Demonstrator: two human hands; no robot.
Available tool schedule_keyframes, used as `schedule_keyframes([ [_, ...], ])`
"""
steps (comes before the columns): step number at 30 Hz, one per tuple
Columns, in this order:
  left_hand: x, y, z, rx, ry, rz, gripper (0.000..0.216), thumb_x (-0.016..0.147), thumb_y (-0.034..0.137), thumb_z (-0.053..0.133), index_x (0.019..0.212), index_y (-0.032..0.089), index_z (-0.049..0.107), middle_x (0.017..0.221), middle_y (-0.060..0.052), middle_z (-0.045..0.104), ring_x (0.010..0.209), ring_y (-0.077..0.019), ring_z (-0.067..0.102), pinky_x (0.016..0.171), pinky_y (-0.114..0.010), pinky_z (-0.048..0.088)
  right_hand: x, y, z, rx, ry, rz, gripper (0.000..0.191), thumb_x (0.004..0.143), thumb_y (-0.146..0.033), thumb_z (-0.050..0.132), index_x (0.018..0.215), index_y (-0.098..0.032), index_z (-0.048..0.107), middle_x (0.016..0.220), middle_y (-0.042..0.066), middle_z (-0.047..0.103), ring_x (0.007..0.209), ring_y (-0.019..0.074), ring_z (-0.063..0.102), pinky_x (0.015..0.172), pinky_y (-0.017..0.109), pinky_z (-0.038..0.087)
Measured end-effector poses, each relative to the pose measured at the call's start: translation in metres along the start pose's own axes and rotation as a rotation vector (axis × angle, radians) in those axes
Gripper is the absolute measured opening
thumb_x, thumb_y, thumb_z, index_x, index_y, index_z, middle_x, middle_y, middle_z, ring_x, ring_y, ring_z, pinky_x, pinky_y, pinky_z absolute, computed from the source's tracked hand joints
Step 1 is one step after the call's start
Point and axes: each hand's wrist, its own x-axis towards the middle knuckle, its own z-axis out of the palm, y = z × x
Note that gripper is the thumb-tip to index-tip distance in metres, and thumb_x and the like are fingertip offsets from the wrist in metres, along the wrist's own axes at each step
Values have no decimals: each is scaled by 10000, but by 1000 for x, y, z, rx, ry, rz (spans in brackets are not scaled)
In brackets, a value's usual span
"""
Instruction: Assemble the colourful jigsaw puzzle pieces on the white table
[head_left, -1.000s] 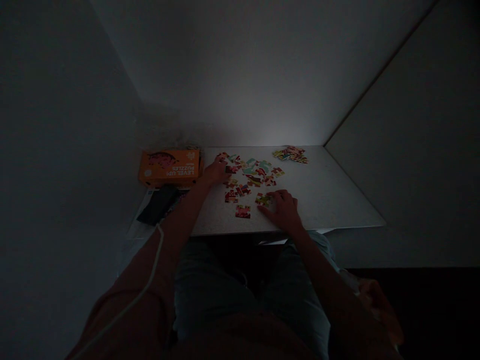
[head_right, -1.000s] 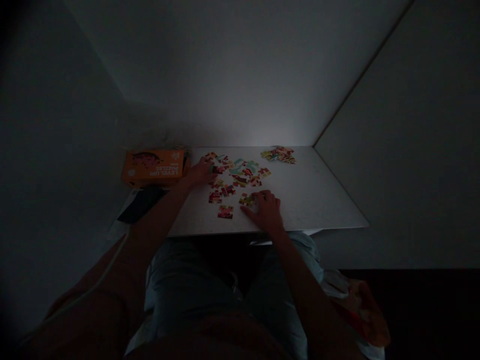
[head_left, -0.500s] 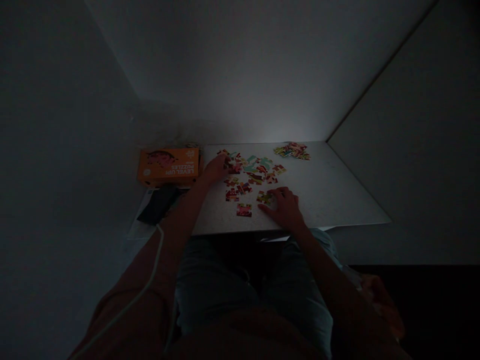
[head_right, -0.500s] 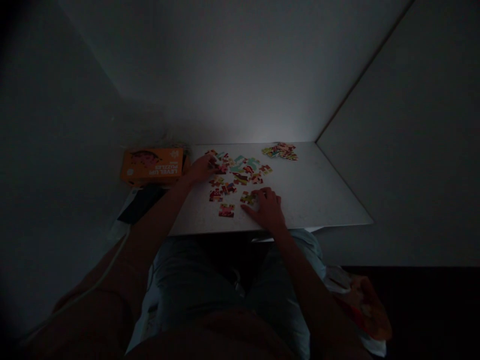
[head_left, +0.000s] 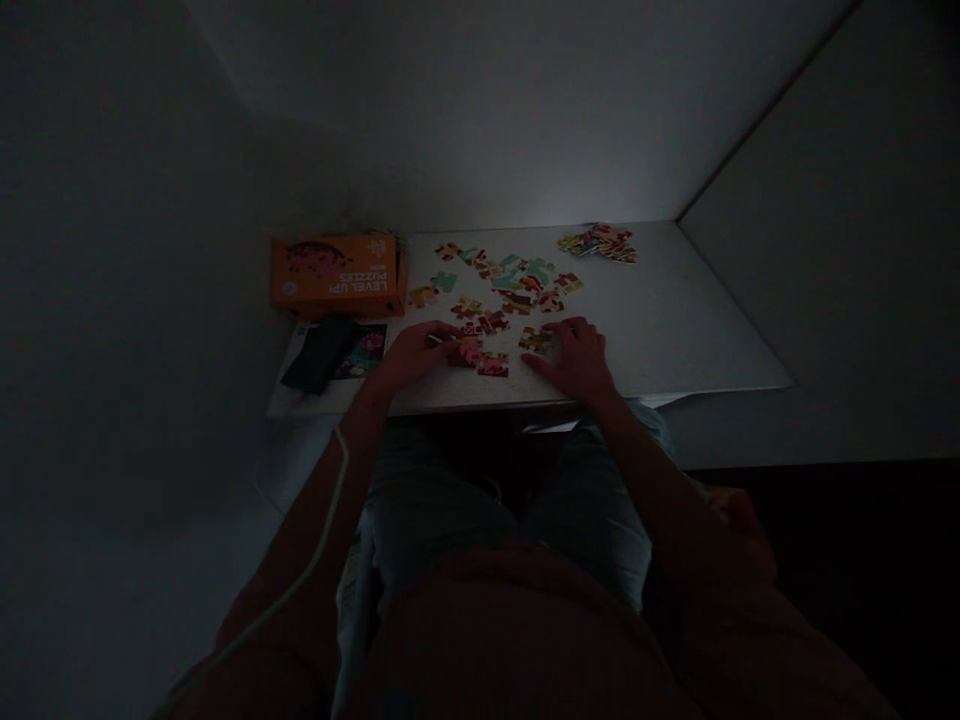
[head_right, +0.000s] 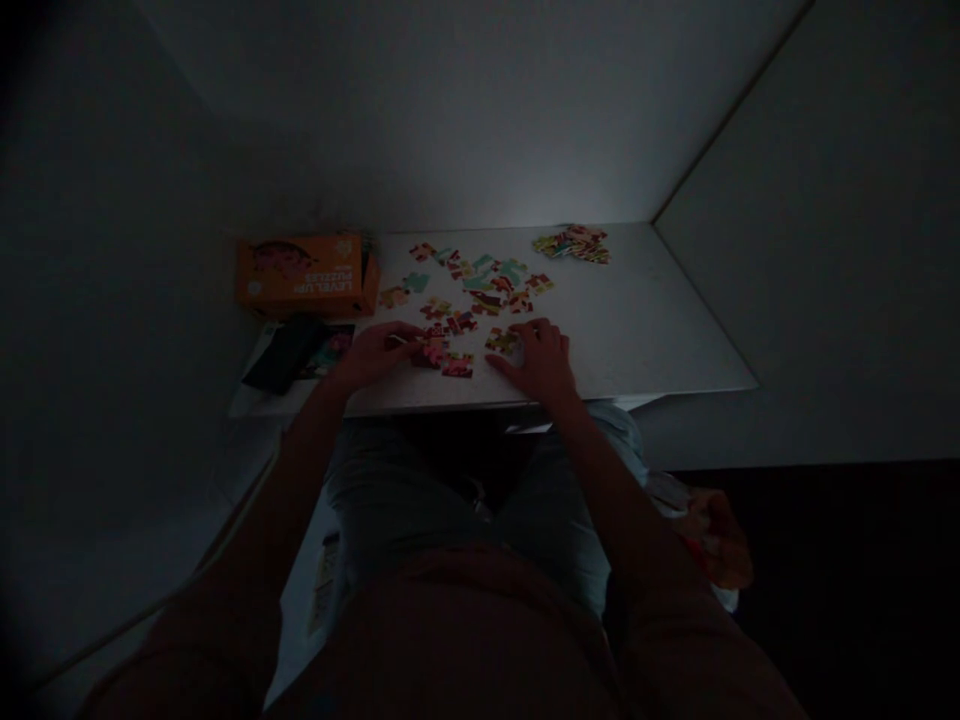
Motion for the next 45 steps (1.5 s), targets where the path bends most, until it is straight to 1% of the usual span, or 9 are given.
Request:
schedule_keyframes([
  [3,-22,5,15,124,73,-15,221,1020,273,718,1219,193,771,1136,-92,781,970,-225,758,967,-388,615,-2,-3,-4,-22,-14,-16,654,1003,-730,623,1467,-274,686,1432,214,607,1339,471,556,1113,666,445],
  [6,-29,9,27,269,201,49,261,1017,242,721,1265,176,763,1219,-113,713,1018,-217,733,1035,-386,596,-7,-7,-10,-24,-31,-100,596,1025,-669,637,1475,-282,696,1464,187,619,1334,446,551,1127,636,425],
  [9,-34,11,35,361,252,132,310,1001,325,775,1287,206,768,1287,-116,679,1152,-250,694,1110,-421,565,-11,-12,-15,2,-86,-224,515,1052,-591,633,1469,-297,706,1516,140,634,1350,416,556,1142,610,409],
  [13,-41,11,40,458,182,278,328,1015,386,770,1319,263,778,1369,-95,717,1328,-297,623,1193,-489,494,-14,-28,-11,29,-113,-302,436,1107,-505,577,1491,-338,697,1568,83,640,1418,384,556,1168,594,399],
  [19,-43,12,40,526,147,281,312,1039,389,748,1323,264,775,1338,-75,758,1279,-298,639,1131,-493,495,-15,-53,1,20,-177,-343,361,1141,-485,558,1409,-353,760,1526,35,696,1417,370,560,1175,577,392],
  [27,-42,3,43,509,135,319,296,1057,441,739,1300,288,811,1331,-73,745,1273,-283,633,1133,-467,492,-15,-52,1,57,-209,-388,341,1169,-432,545,1408,-336,769,1533,5,700,1376,329,564,1167,537,373],
  [31,-41,4,42,479,137,341,282,1044,414,758,1277,268,818,1292,-75,749,1251,-274,638,1130,-451,493,-16,-54,0,19,-203,-411,395,1187,-429,474,1486,-368,724,1547,3,685,1374,339,559,1167,548,383],
  [37,-43,12,39,454,127,259,228,1018,419,775,1200,285,805,1292,-76,741,1257,-294,641,1145,-476,492,-18,-60,-7,9,-263,-393,457,1162,-536,402,1546,-504,648,1579,-36,653,1411,369,555,1196,615,396],
  [45,-43,10,39,409,186,196,280,1003,396,774,1245,256,777,1289,-92,736,1259,-304,647,1147,-482,497,-18,-64,-10,9,-304,-331,469,1143,-545,400,1529,-500,661,1629,-48,609,1447,392,532,1220,661,383],
])
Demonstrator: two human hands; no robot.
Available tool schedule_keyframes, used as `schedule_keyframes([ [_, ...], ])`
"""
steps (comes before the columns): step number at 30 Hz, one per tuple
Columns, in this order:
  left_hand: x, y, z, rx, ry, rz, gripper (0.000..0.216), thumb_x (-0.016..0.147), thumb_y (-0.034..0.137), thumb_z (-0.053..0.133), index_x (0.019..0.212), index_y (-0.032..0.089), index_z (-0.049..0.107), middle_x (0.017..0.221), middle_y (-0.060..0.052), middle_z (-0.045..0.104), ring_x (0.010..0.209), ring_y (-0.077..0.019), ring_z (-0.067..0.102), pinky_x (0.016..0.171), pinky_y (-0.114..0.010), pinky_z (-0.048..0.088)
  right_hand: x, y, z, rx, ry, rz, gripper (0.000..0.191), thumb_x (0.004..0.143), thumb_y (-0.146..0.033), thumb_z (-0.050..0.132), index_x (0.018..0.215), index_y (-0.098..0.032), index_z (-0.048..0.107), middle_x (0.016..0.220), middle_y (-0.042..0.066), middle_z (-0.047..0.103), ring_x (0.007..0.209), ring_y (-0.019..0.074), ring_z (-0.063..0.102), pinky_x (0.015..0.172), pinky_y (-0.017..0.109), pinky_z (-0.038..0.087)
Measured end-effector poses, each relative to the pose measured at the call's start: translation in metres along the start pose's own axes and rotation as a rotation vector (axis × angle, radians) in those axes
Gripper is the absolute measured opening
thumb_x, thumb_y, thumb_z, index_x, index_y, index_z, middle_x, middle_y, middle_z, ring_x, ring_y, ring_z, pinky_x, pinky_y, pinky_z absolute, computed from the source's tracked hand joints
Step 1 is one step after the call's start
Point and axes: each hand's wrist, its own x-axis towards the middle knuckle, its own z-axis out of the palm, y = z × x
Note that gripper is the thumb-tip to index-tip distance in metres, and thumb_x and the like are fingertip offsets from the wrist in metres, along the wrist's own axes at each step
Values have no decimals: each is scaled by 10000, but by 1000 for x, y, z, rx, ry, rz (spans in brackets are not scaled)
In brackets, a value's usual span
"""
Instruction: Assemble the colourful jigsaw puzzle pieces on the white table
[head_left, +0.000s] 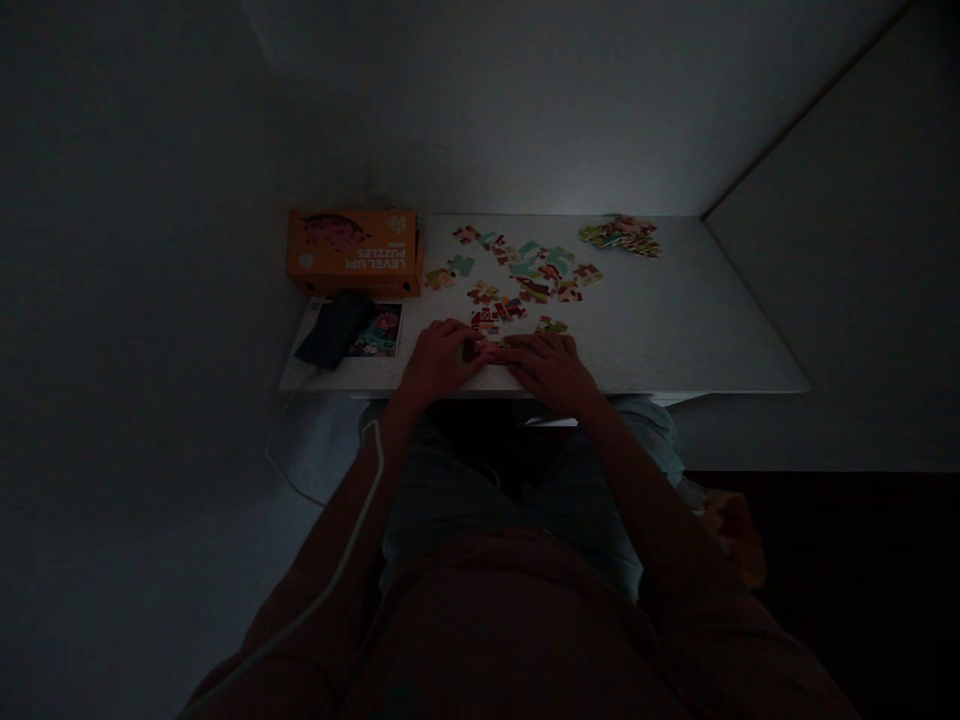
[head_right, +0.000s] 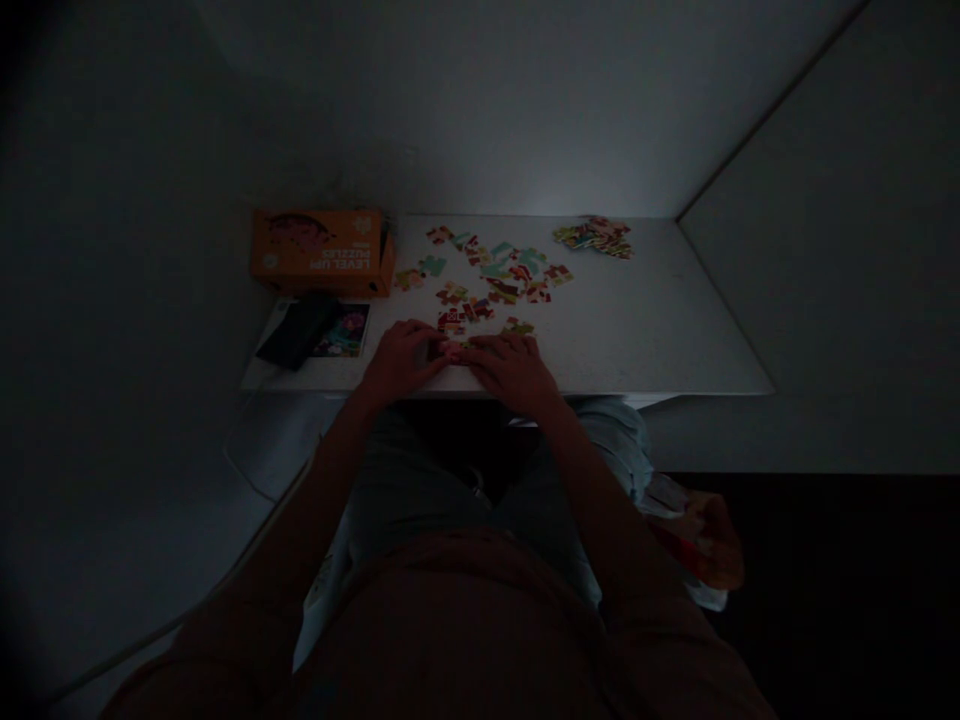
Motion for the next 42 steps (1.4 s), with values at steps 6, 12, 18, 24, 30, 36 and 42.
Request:
schedule_keyframes([
  [6,2,-5,2,22,115,-110,231,1048,309,655,1229,223,770,1241,-100,742,1215,-293,664,1133,-483,510,0,4,1,38,-19,-47,466,1150,-574,367,1482,-509,687,1614,-99,619,1443,365,528,1234,632,358],
  [12,2,-4,0,51,77,-113,268,981,310,750,1239,242,769,1261,-99,735,1238,-316,655,1126,-499,512,-4,0,-7,69,7,-23,582,1153,-631,291,1531,-392,664,1657,-21,588,1472,337,501,1247,570,347],
  [18,0,-5,1,68,58,-82,332,971,424,817,1254,255,773,1276,-94,719,1246,-319,644,1127,-491,499,-4,5,-2,14,47,-56,552,1131,-672,384,1501,-400,691,1549,44,655,1429,354,534,1226,577,388],
  [24,-1,-4,2,86,62,-63,346,982,438,819,1272,254,770,1265,-107,708,1252,-339,632,1116,-521,504,-3,7,-1,15,49,-76,448,1094,-659,527,1460,-482,717,1467,57,672,1413,355,553,1211,582,434],
  [30,-1,-4,1,78,66,-39,356,992,433,823,1265,211,770,1259,-131,709,1226,-356,629,1107,-551,507,-2,7,-1,21,51,-67,433,1050,-668,597,1453,-555,708,1469,36,675,1388,381,577,1176,640,463],
  [36,-1,-3,0,78,62,-41,302,988,400,795,1247,251,757,1270,-123,703,1241,-368,630,1090,-562,504,-2,7,-1,-14,20,-47,447,1065,-706,548,1476,-586,675,1487,13,662,1377,359,584,1185,619,474],
  [42,0,2,-1,93,36,-34,330,1010,414,759,1298,255,731,1308,-126,707,1274,-387,615,1080,-549,476,-2,8,1,-30,42,-22,508,1057,-784,504,1456,-534,695,1506,25,650,1416,338,569,1215,589,467],
])
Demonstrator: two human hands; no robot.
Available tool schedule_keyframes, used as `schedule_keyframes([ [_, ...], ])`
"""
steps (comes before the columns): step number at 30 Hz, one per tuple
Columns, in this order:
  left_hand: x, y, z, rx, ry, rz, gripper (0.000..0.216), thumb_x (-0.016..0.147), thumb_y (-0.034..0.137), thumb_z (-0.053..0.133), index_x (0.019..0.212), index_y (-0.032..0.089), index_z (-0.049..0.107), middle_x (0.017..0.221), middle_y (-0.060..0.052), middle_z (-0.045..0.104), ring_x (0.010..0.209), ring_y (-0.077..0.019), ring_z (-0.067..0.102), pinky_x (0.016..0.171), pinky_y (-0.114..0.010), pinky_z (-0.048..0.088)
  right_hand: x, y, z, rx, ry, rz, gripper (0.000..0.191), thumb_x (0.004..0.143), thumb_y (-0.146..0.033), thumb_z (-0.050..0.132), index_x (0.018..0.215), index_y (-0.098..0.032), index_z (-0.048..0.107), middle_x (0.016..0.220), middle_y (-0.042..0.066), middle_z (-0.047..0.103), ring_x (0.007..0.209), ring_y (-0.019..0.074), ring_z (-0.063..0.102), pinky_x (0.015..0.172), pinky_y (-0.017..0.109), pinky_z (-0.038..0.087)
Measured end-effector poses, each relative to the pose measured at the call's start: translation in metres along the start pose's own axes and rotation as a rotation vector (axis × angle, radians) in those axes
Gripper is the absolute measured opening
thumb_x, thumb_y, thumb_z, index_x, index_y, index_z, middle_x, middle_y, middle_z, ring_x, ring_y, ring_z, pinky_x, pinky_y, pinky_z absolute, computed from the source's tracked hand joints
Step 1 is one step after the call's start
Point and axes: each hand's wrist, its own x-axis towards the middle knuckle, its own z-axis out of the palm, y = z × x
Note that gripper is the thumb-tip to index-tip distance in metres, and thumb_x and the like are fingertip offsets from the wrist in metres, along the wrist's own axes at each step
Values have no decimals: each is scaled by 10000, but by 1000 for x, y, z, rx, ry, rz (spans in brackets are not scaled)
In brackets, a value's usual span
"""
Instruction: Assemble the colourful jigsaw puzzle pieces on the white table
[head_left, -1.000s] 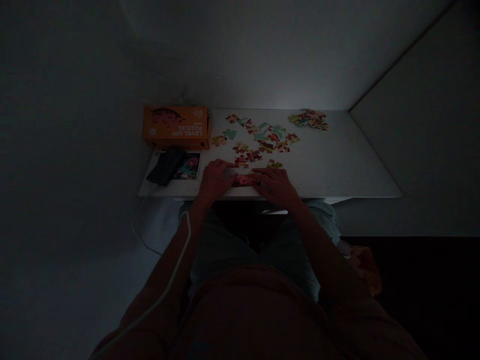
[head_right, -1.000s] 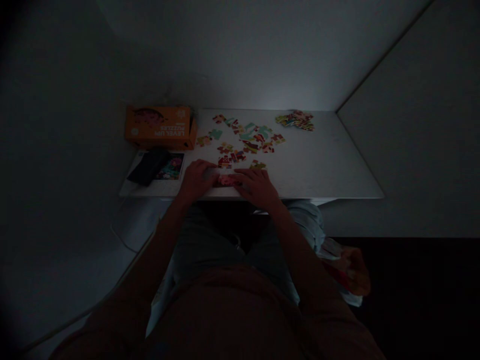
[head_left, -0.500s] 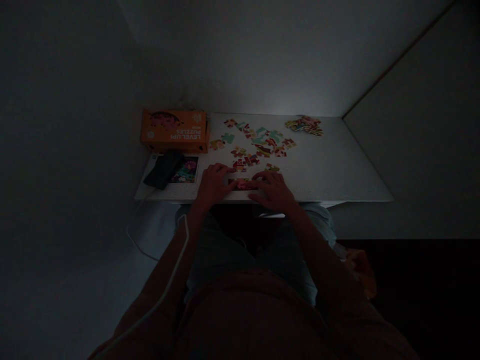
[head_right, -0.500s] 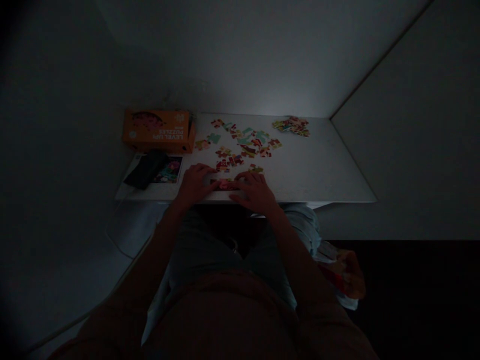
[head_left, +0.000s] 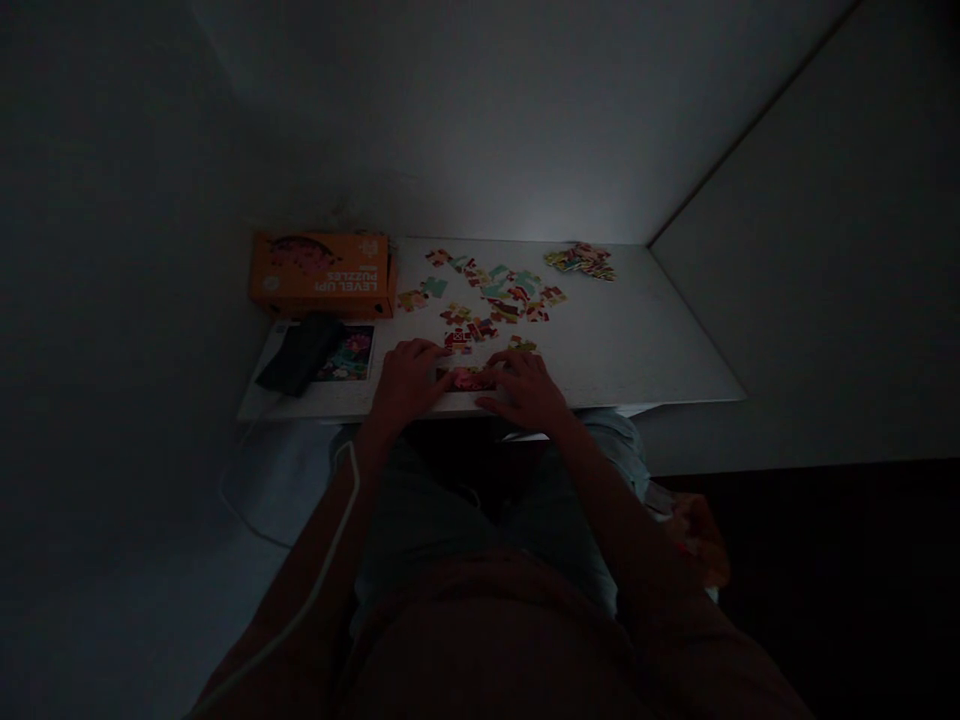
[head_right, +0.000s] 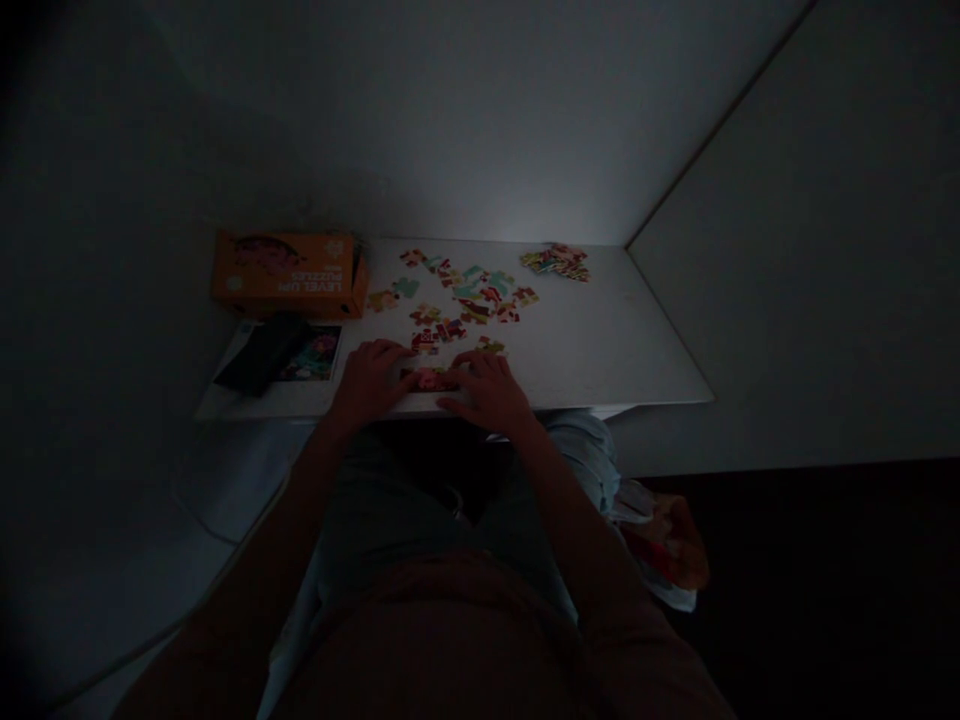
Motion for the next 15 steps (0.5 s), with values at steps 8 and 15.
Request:
schedule_keyframes([
  [8,-3,9,-4,-33,-47,143,506,1061,483,691,1536,327,616,1568,-90,652,1453,-406,562,1192,-614,410,3,0,6,54,189,181,539,1074,-699,536,1581,-519,571,1564,64,629,1495,415,527,1163,723,456],
  [15,8,17,6,-97,-127,202,476,1087,548,610,1540,402,629,1625,-43,616,1523,-360,541,1254,-619,365,8,9,13,79,240,271,511,1060,-535,546,1557,-432,612,1475,116,667,1384,429,594,1070,690,516],
])
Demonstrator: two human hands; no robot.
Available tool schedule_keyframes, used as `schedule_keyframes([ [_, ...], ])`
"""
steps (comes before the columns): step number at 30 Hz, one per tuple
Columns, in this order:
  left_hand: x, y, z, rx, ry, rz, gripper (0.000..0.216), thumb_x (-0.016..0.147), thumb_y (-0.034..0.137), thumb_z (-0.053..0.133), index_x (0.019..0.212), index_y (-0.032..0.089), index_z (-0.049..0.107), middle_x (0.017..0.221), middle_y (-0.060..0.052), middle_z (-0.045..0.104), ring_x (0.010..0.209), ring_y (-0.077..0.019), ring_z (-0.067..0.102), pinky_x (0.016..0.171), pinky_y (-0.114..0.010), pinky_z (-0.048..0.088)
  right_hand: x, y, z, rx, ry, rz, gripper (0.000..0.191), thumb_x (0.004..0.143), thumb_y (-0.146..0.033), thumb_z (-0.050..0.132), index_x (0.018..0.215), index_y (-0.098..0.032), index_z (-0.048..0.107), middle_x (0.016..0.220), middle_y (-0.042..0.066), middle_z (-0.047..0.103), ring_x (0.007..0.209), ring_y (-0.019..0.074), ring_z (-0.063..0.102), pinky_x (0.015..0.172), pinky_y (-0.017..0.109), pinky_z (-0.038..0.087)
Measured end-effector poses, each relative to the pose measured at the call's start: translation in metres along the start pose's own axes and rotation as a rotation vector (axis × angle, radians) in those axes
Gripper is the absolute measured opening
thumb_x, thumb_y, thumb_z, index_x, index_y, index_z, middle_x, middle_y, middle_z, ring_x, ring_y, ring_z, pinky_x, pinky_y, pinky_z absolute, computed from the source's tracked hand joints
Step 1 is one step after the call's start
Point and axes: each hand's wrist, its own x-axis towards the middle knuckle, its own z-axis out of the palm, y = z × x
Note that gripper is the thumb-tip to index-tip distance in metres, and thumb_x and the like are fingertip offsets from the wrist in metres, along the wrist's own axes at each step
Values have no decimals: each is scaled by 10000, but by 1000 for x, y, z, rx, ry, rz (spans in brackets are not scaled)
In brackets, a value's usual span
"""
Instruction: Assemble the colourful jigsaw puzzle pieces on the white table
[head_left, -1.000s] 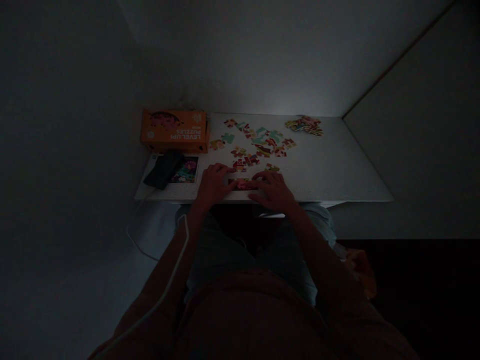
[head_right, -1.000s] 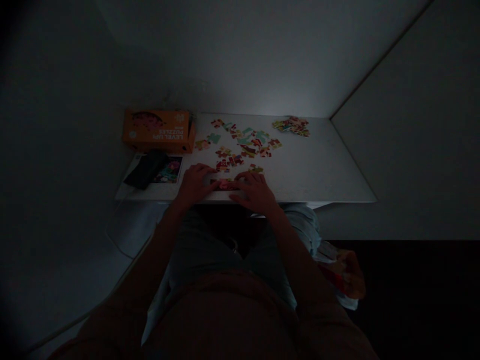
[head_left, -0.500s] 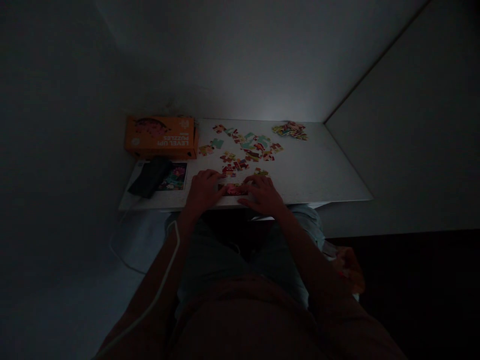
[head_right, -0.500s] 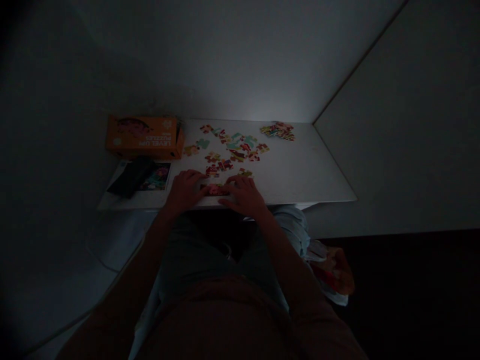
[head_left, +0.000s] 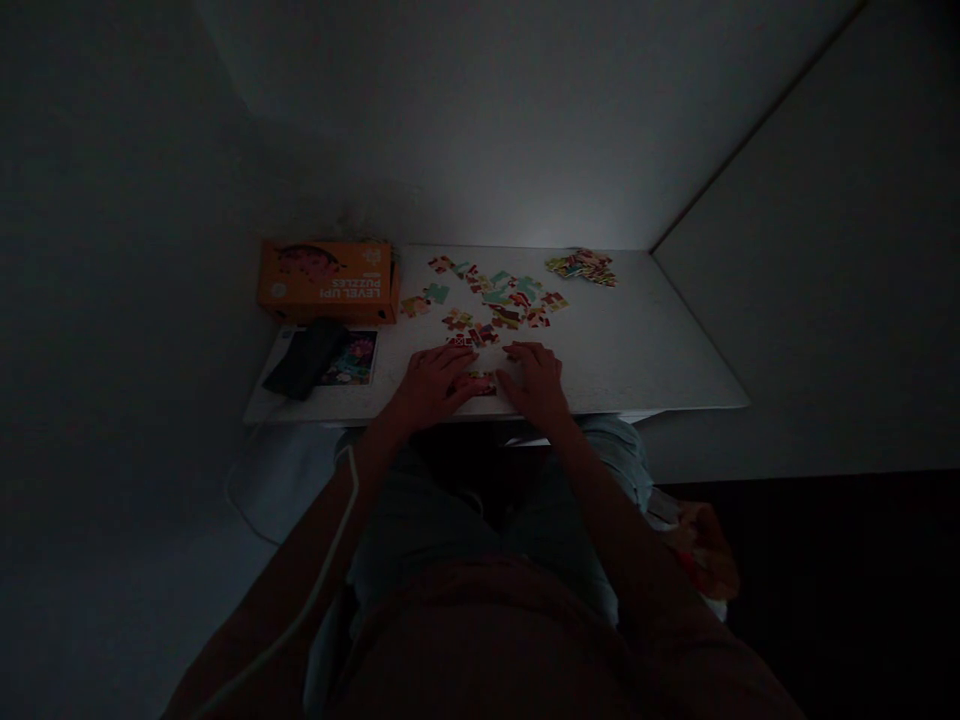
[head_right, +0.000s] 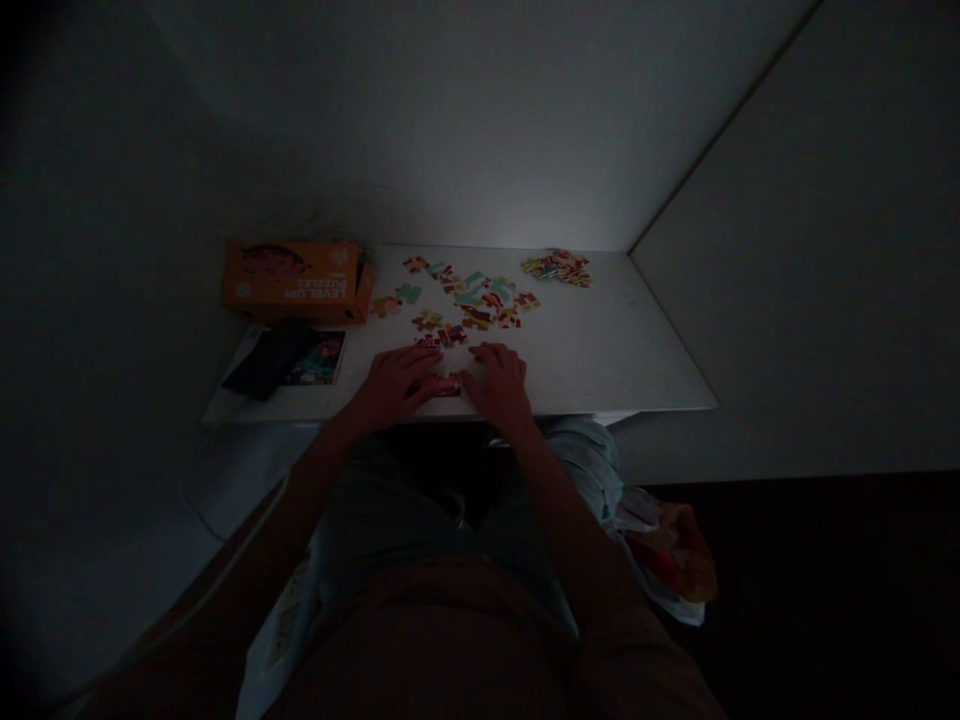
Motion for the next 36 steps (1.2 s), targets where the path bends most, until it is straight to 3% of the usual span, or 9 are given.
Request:
schedule_keyframes([
  [4,19,4,6,86,-59,1,502,1121,474,559,1590,299,593,1658,-92,584,1550,-356,516,1264,-610,347,2,7,-4,9,14,68,546,1022,-456,571,1564,-402,609,1465,128,662,1379,431,588,1082,659,504],
  [8,31,1,-2,217,-128,-39,544,1164,490,444,1612,204,561,1683,-136,547,1554,-338,495,1232,-553,385,0,18,-23,-123,-22,97,532,1017,-445,559,1537,-370,649,1516,136,628,1407,432,560,1161,640,432],
  [13,28,-16,-17,230,-113,-100,531,1159,474,448,1622,236,551,1703,-120,523,1573,-324,458,1256,-565,363,-3,34,-35,-115,10,135,507,1049,-526,552,1523,-375,651,1500,157,624,1392,422,563,1157,630,428],
  [16,22,-28,-22,204,-95,-142,519,1170,437,404,1617,216,548,1699,-117,529,1582,-310,452,1287,-570,339,-3,40,-29,-105,11,141,497,1052,-552,592,1500,-347,662,1497,165,620,1381,415,560,1156,614,423],
  [22,11,-47,-22,111,-4,-148,473,1168,421,379,1510,215,634,1655,-91,580,1584,-226,462,1336,-460,329,-1,53,-17,-60,56,125,401,1062,-531,665,1317,-233,748,1416,182,657,1320,373,569,1135,564,393],
  [29,6,-51,-16,129,91,-193,440,1099,442,560,1496,268,635,1629,-102,589,1555,-296,488,1316,-524,346,-2,59,-18,6,44,98,357,1056,-540,676,1273,-267,753,1342,159,716,1286,380,619,1119,581,406],
  [36,6,-47,-17,196,87,-251,455,1098,383,530,1523,243,617,1581,-122,616,1483,-322,547,1269,-522,405,-6,52,-25,110,58,73,386,1035,-610,690,1244,-291,755,1298,127,749,1034,334,726,1088,585,459],
])
